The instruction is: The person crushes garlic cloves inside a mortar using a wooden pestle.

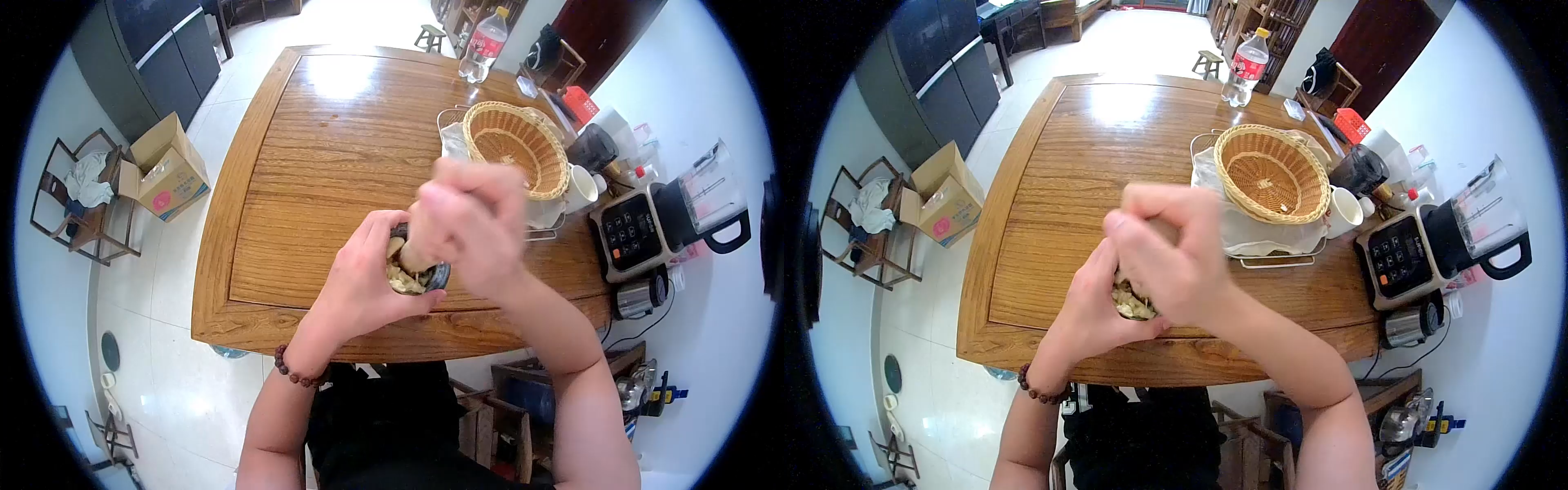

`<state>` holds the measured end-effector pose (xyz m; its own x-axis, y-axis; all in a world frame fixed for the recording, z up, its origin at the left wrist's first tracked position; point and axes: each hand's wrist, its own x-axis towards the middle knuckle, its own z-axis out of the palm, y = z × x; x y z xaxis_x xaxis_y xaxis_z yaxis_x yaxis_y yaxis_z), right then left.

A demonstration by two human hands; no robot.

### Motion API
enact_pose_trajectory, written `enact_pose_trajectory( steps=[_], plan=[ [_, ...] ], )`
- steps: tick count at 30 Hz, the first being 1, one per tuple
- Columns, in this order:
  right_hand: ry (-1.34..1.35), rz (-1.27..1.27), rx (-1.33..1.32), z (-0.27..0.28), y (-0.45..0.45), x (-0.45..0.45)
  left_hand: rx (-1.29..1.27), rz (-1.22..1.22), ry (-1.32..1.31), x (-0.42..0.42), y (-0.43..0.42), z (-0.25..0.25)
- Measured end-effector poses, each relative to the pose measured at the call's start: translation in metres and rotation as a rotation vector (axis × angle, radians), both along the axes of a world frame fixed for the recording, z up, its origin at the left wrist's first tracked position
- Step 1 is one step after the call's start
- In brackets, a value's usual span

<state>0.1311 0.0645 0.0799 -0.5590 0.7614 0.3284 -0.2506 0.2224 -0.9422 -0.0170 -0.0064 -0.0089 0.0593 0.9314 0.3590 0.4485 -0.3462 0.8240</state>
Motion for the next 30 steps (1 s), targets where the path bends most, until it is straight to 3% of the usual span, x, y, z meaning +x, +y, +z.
enact_pose_trajectory(
  steps=[3,4,5,7,11,18,26,30],
  plan=[
    [0.022,0.01,-0.063,0.005,-0.007,0.004,-0.028,0.025,0.015,0.001,-0.001,0.0],
    [-0.066,-0.078,0.262,-0.016,-0.003,-0.006,-0.022,0.017,0.0,0.0,-0.001,-0.002],
    [-0.066,-0.077,0.268,-0.02,0.0,-0.003,-0.009,0.015,-0.015,0.0,0.0,-0.002],
    [-0.078,-0.012,0.057,-0.02,-0.002,-0.002,-0.038,0.011,-0.025,-0.001,0.0,-0.001],
    [0.056,0.017,-0.068,-0.019,0.006,0.007,-0.06,0.022,0.026,0.001,-0.001,0.001],
    [0.329,0.121,0.01,0.033,0.007,0.014,0.031,0.032,-0.041,0.002,-0.004,-0.001],
    [0.183,0.086,-0.046,-0.001,0.011,-0.002,-0.038,0.02,-0.055,-0.001,-0.008,-0.001],
    [0.166,0.051,0.036,0.03,0.0,0.007,0.013,0.013,-0.002,0.0,-0.005,0.0]
  ],
)
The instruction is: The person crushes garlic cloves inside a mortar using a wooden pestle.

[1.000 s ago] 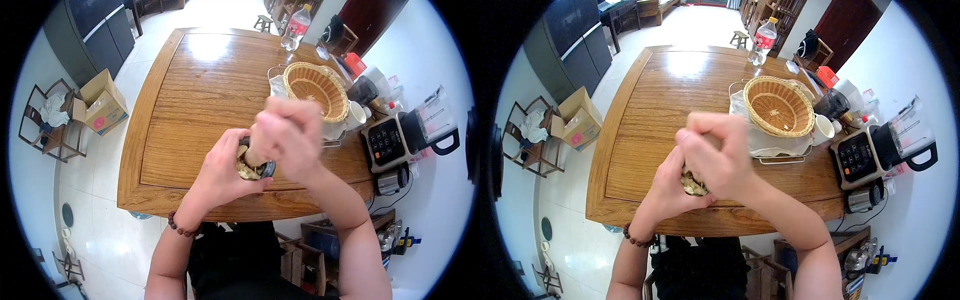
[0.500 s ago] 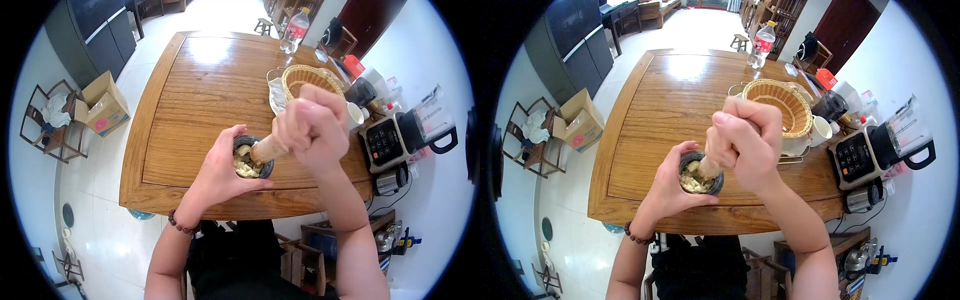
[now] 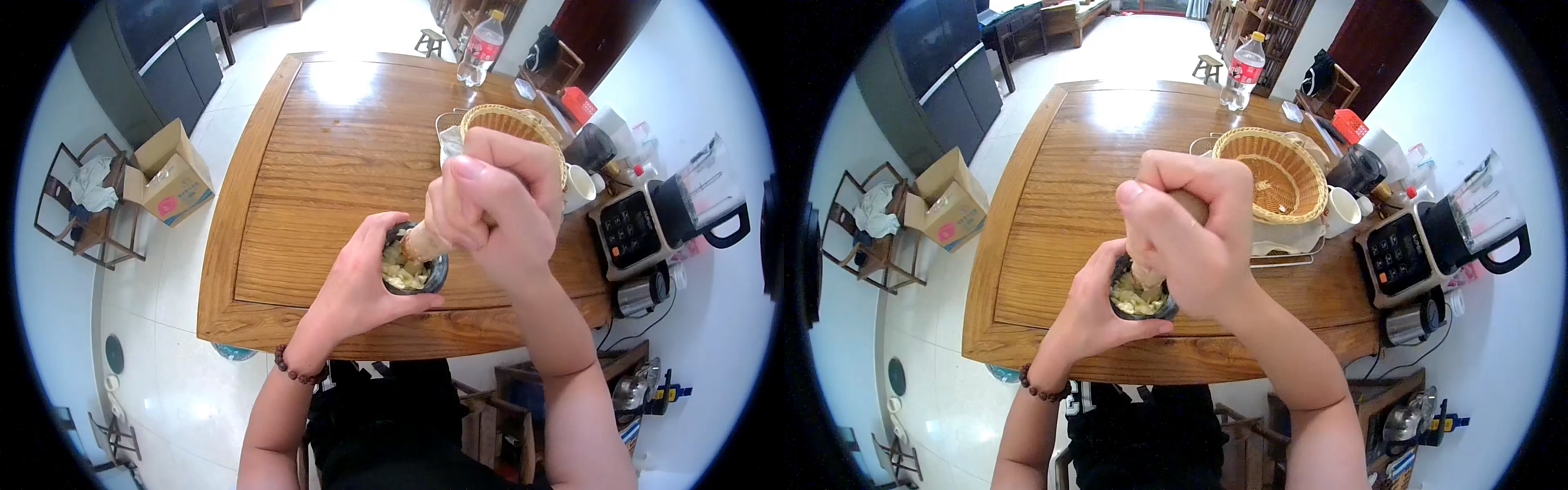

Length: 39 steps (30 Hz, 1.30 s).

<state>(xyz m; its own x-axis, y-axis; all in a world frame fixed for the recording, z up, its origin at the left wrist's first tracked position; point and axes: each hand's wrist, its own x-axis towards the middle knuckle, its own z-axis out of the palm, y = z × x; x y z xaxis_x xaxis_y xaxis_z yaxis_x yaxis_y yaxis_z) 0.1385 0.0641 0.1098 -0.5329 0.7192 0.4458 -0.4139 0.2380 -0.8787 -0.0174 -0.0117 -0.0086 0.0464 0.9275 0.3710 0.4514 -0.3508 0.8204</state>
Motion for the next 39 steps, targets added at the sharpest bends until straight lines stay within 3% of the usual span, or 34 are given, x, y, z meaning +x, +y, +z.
enact_pose_trajectory(
  steps=[3,5,7,11,16,20,28,32,39],
  plan=[
    [-0.116,-0.102,-0.042,-0.045,-0.001,-0.011,-0.001,-0.01,0.045,-0.001,0.001,0.0],
    [-0.106,-0.034,-0.098,-0.045,0.002,-0.006,-0.015,-0.007,0.001,0.001,0.001,-0.002],
    [-0.208,-0.039,0.035,-0.043,0.004,-0.01,-0.022,-0.013,-0.017,0.002,-0.002,-0.003],
    [-0.042,-0.012,-0.064,-0.011,0.002,0.001,0.008,0.003,-0.011,0.002,0.001,-0.003],
    [-0.148,-0.032,-0.057,-0.051,0.004,-0.009,-0.032,0.001,-0.037,0.001,0.003,-0.002],
    [-0.083,-0.021,-0.043,-0.018,0.004,-0.007,-0.043,-0.005,-0.041,0.001,0.001,-0.001],
    [0.101,0.084,-0.002,0.0,0.014,0.006,-0.032,0.017,-0.018,0.0,0.003,0.002],
    [0.114,0.074,0.006,0.011,0.009,0.011,-0.157,-0.012,-0.044,-0.003,0.01,0.008],
    [0.155,0.112,-0.012,0.011,-0.013,0.012,-0.132,-0.085,-0.082,-0.016,-0.007,0.011]
  ],
)
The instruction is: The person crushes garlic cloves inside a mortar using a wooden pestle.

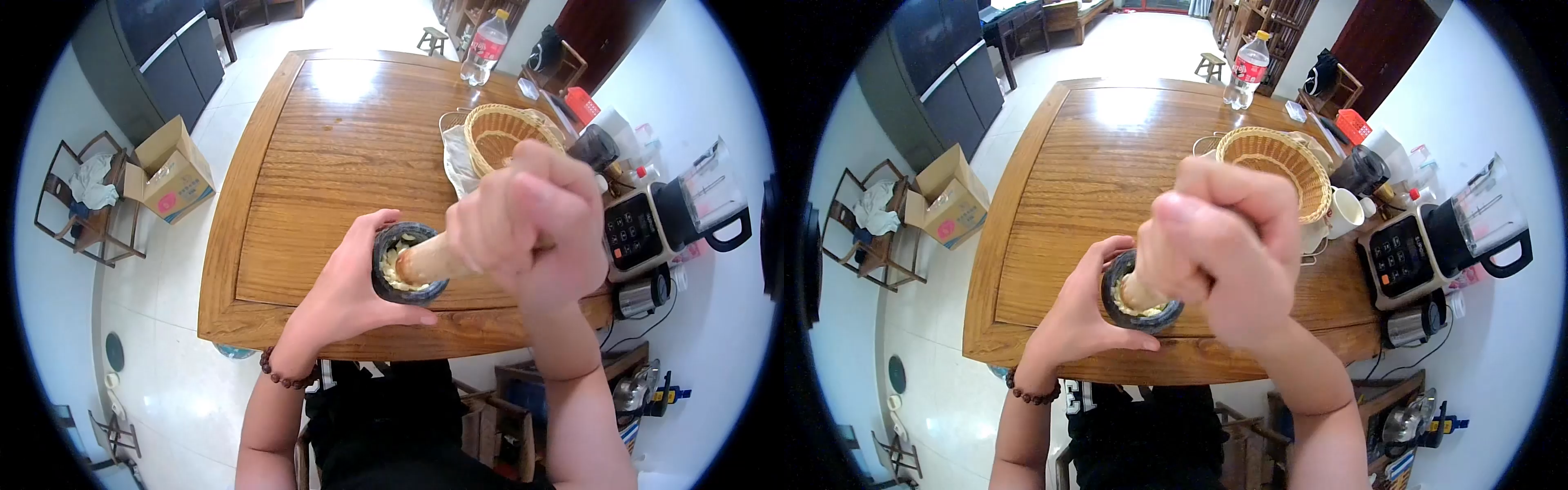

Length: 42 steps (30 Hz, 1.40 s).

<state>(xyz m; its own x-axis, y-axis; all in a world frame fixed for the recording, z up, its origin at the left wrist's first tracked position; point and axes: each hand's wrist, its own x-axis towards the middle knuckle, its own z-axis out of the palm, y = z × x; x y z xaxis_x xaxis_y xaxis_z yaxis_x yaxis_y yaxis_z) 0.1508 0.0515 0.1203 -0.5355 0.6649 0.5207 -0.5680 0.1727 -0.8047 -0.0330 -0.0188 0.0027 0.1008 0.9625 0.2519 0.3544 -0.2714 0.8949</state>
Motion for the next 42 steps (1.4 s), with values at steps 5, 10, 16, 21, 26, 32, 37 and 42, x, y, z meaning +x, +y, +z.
enact_pose_trajectory(
  steps=[5,10,16,21,26,32,37,42],
  plan=[
    [-0.19,-0.071,0.052,-0.026,-0.003,-0.009,0.017,0.006,-0.037,0.003,-0.003,-0.008],
    [-0.103,-0.022,-0.113,-0.036,0.021,-0.007,0.057,0.017,0.01,0.007,-0.001,-0.01],
    [-0.217,-0.117,0.034,-0.032,0.002,-0.016,0.029,0.021,0.025,0.012,0.004,-0.01],
    [-0.159,0.007,-0.134,-0.041,0.014,-0.02,0.017,0.021,0.034,0.012,0.002,-0.012],
    [0.007,0.017,-0.048,-0.011,0.011,-0.006,0.052,0.05,0.079,0.012,0.002,-0.007],
    [-0.209,-0.064,-0.024,-0.031,0.004,-0.01,0.084,0.059,0.101,0.012,0.003,-0.01],
    [-0.12,-0.097,0.047,-0.025,0.015,-0.01,0.119,0.075,0.167,0.013,0.006,-0.003],
    [-0.203,-0.061,-0.037,-0.026,0.012,-0.014,0.139,0.072,0.191,0.019,0.012,-0.003]
  ],
)
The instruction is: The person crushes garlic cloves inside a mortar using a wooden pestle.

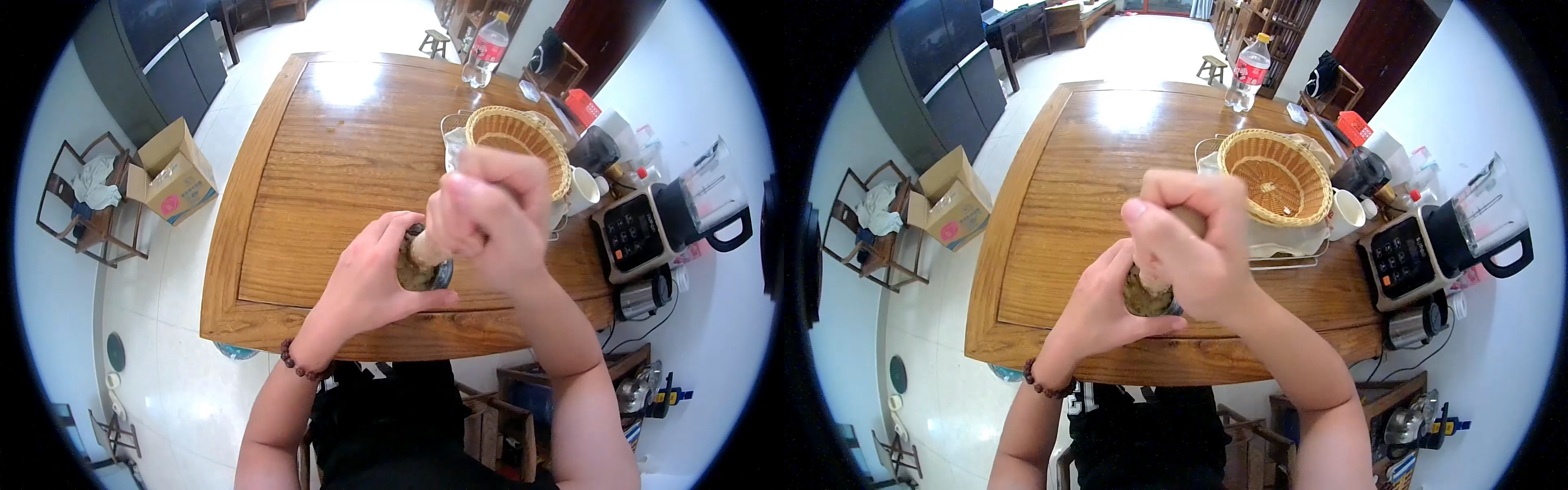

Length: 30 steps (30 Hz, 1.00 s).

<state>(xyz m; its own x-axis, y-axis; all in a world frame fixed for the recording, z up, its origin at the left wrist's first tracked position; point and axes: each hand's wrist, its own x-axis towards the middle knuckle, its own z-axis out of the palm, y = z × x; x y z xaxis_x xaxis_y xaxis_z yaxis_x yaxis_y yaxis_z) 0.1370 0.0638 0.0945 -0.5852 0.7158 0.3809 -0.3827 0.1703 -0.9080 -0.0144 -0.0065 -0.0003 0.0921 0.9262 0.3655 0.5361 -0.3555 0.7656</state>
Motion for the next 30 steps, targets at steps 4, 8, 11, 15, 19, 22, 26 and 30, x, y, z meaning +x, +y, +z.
enact_pose_trajectory(
  steps=[4,8,11,15,19,22,26,30],
  plan=[
    [0.018,-0.014,0.04,-0.01,0.006,-0.003,-0.011,0.011,0.041,0.0,0.003,0.002],
    [-0.054,0.002,-0.02,-0.02,0.001,-0.006,0.065,-0.034,0.192,0.003,0.009,0.014],
    [-0.094,-0.049,0.084,-0.017,0.003,-0.004,0.008,-0.018,0.145,0.004,0.012,0.004],
    [-0.023,-0.054,0.035,-0.002,0.006,-0.001,0.034,0.014,0.099,0.007,0.01,0.002],
    [0.043,-0.03,-0.049,-0.015,0.007,0.0,0.049,0.022,0.065,0.006,0.012,-0.002],
    [0.035,0.001,-0.115,-0.028,0.015,0.0,0.036,0.024,0.092,0.007,0.011,-0.001],
    [-0.029,-0.117,0.082,-0.025,0.009,-0.009,0.111,0.04,0.025,0.009,0.011,-0.001],
    [-0.035,-0.064,-0.01,-0.031,0.006,-0.008,0.063,0.01,0.033,0.004,0.011,-0.001]
  ],
)
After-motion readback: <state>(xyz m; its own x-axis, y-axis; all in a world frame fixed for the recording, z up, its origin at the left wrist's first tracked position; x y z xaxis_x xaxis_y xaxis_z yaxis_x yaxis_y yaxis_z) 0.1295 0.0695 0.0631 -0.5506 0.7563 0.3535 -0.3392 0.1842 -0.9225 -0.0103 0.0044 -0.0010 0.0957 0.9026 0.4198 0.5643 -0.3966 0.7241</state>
